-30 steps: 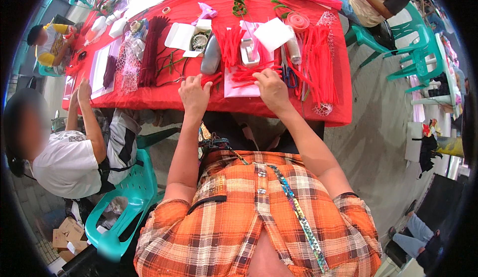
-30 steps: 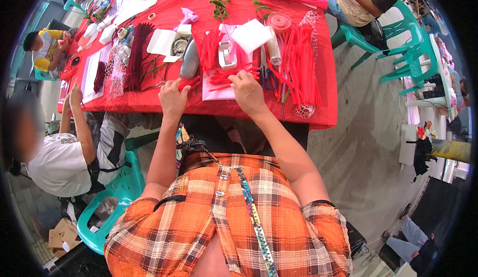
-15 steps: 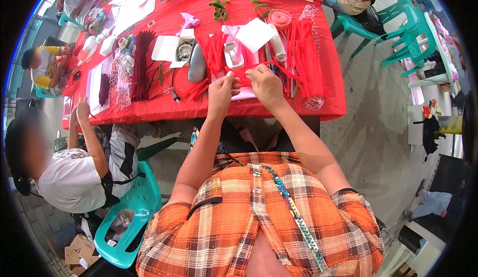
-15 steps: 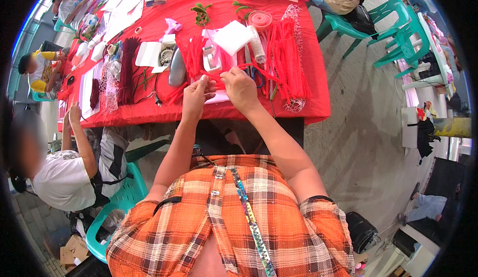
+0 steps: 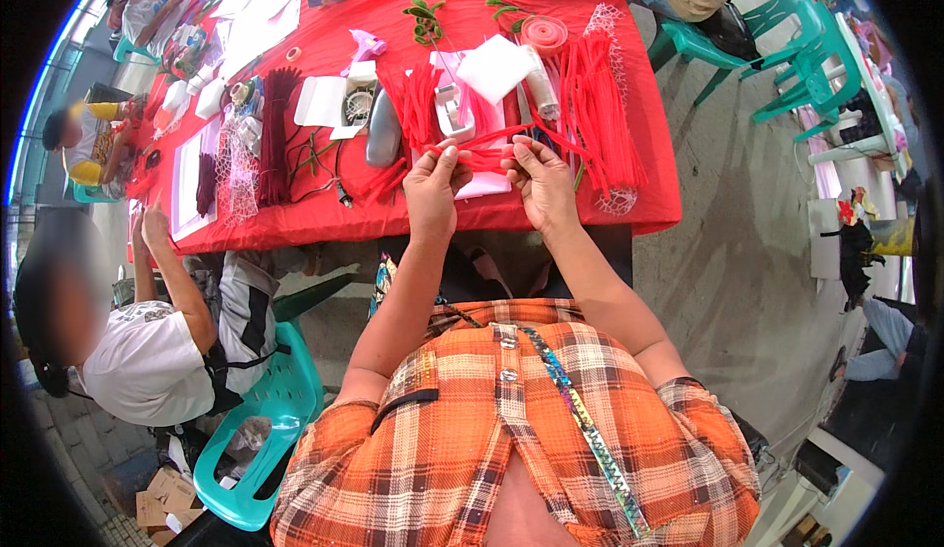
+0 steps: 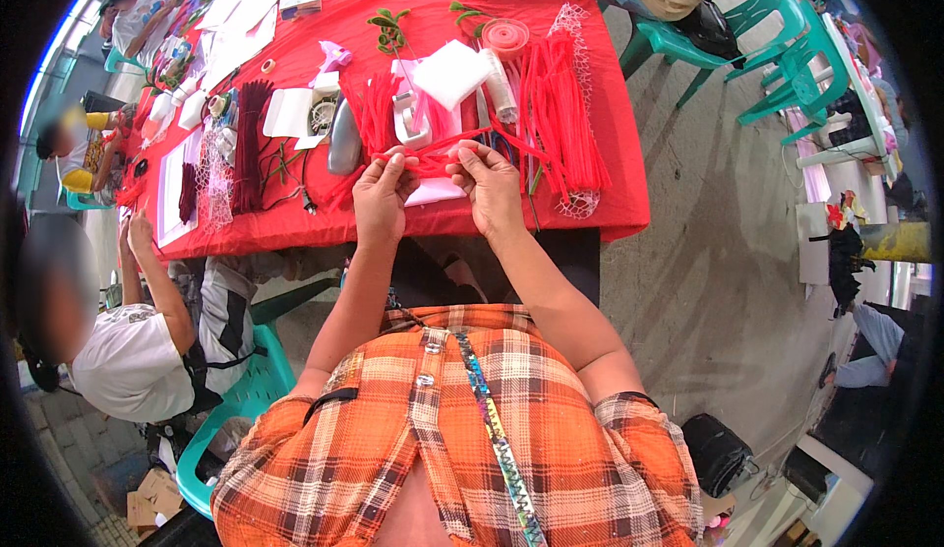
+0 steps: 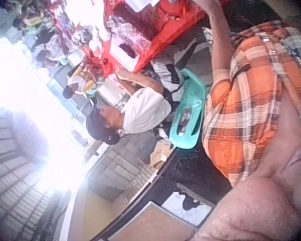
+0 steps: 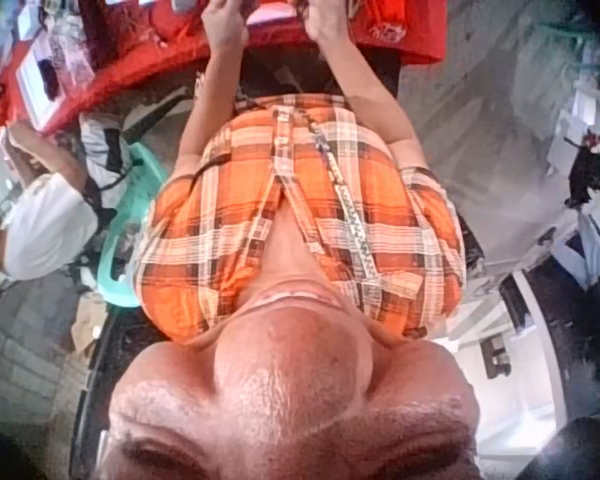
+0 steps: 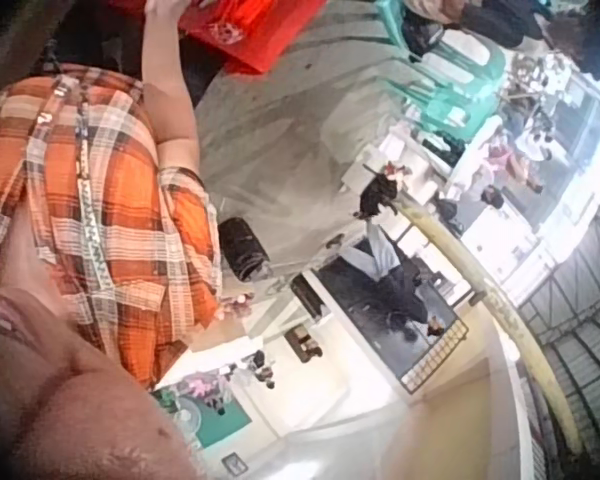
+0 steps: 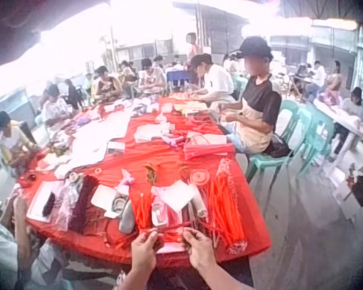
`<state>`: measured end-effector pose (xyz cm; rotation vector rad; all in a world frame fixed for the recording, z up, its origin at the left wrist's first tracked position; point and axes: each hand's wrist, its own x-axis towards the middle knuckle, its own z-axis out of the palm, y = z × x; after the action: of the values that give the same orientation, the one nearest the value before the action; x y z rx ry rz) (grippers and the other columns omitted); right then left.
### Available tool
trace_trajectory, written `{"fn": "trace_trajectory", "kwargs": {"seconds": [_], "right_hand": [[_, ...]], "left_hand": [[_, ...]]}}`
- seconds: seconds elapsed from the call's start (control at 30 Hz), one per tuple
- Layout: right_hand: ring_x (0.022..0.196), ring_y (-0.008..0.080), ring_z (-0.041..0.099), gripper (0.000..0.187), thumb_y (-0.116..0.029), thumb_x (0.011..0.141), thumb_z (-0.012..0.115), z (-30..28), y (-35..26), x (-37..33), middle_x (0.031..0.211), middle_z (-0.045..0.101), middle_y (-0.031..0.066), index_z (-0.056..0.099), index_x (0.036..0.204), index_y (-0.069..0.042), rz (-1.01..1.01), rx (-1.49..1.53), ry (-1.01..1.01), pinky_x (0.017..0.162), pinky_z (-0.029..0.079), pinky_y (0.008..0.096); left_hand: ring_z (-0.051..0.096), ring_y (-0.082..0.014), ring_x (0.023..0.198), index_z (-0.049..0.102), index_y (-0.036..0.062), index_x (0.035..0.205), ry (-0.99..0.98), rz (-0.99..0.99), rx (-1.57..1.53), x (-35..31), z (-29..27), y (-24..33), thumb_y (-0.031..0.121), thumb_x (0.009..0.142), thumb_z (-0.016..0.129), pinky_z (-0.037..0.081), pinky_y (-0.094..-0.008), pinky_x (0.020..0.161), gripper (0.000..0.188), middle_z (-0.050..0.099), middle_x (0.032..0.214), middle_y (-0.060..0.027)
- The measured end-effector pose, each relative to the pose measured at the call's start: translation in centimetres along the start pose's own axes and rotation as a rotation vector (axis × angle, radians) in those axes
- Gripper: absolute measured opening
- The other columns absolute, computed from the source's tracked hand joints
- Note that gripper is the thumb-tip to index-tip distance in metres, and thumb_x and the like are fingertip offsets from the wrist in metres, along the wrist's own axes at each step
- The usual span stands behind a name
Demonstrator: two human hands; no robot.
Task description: The person is crafting red ribbon flowers by hand. They fold and pinch strips of red fabric, securing them with thread to form decorative shapes, and then place the completed items on the table.
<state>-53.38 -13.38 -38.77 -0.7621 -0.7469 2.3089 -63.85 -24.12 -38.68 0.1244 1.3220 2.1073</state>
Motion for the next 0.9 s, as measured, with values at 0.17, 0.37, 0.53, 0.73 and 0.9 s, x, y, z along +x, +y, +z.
{"fn": "trace_trajectory", "kwargs": {"seconds": [0.17, 0.37, 0.53, 0.73, 0.9], "right_hand": [[0.065, 0.0063, 0.056, 0.018, -0.009, 0.083, 0.064, 0.7, -1.1, -0.2, 0.08, 0.064, 0.0024, 0.063, 0.099, -0.002, -0.036, -0.207, -0.111, 0.057, 0.045, 0.0177], [0.061, 0.0043, 0.053, 0.016, -0.007, 0.081, 0.066, 1.5, -1.9, -0.7, 0.078, 0.064, 0.0011, 0.066, 0.096, -0.002, -0.055, -0.329, -0.153, 0.055, 0.043, 0.017], [0.065, 0.0066, 0.057, 0.014, -0.006, 0.081, 0.065, 1.7, -2.0, -1.0, 0.081, 0.066, 0.0042, 0.066, 0.093, 0.0, -0.117, -0.322, -0.155, 0.058, 0.047, 0.0188], [0.072, 0.0115, 0.062, 0.014, -0.005, 0.082, 0.064, 2.1, -2.4, -1.5, 0.084, 0.066, 0.0081, 0.065, 0.093, 0.002, -0.1, -0.297, -0.208, 0.067, 0.052, 0.0228], [0.073, 0.0121, 0.062, 0.014, -0.005, 0.083, 0.062, 2.3, -2.8, -1.6, 0.084, 0.066, 0.0086, 0.065, 0.094, 0.003, -0.093, -0.314, -0.235, 0.069, 0.053, 0.0232]], "left_hand": [[0.053, -0.0066, 0.065, 0.06, -0.0001, 0.11, -0.149, 0.263, 0.562, -0.9, 0.8, 1.0, 0.008, 0.089, 0.055, 0.045, -0.0198, 0.062, 0.023, 0.06, 0.078, -0.0016], [0.048, -0.0084, 0.061, 0.064, -0.0009, 0.101, -0.135, 0.246, 0.476, -2.5, 3.1, 2.7, 0.006, 0.083, 0.062, 0.039, -0.0217, 0.057, 0.019, 0.055, 0.069, -0.0027], [0.049, -0.0086, 0.06, 0.066, -0.0011, 0.096, -0.2, 0.365, 0.705, -2.4, 2.3, 2.2, 0.007, 0.081, 0.065, 0.039, -0.023, 0.054, 0.017, 0.054, 0.067, -0.0039], [0.049, -0.0108, 0.057, 0.067, -0.0002, 0.092, -0.201, 0.49, 0.859, -3.3, 3.4, 3.1, 0.007, 0.08, 0.065, 0.039, -0.0246, 0.052, 0.015, 0.053, 0.065, -0.0054], [0.051, -0.0144, 0.055, 0.067, 0.0001, 0.093, -0.187, 0.576, 0.934, -3.6, 3.7, 3.4, 0.005, 0.078, 0.065, 0.04, -0.026, 0.051, 0.016, 0.054, 0.066, -0.0081]]}}
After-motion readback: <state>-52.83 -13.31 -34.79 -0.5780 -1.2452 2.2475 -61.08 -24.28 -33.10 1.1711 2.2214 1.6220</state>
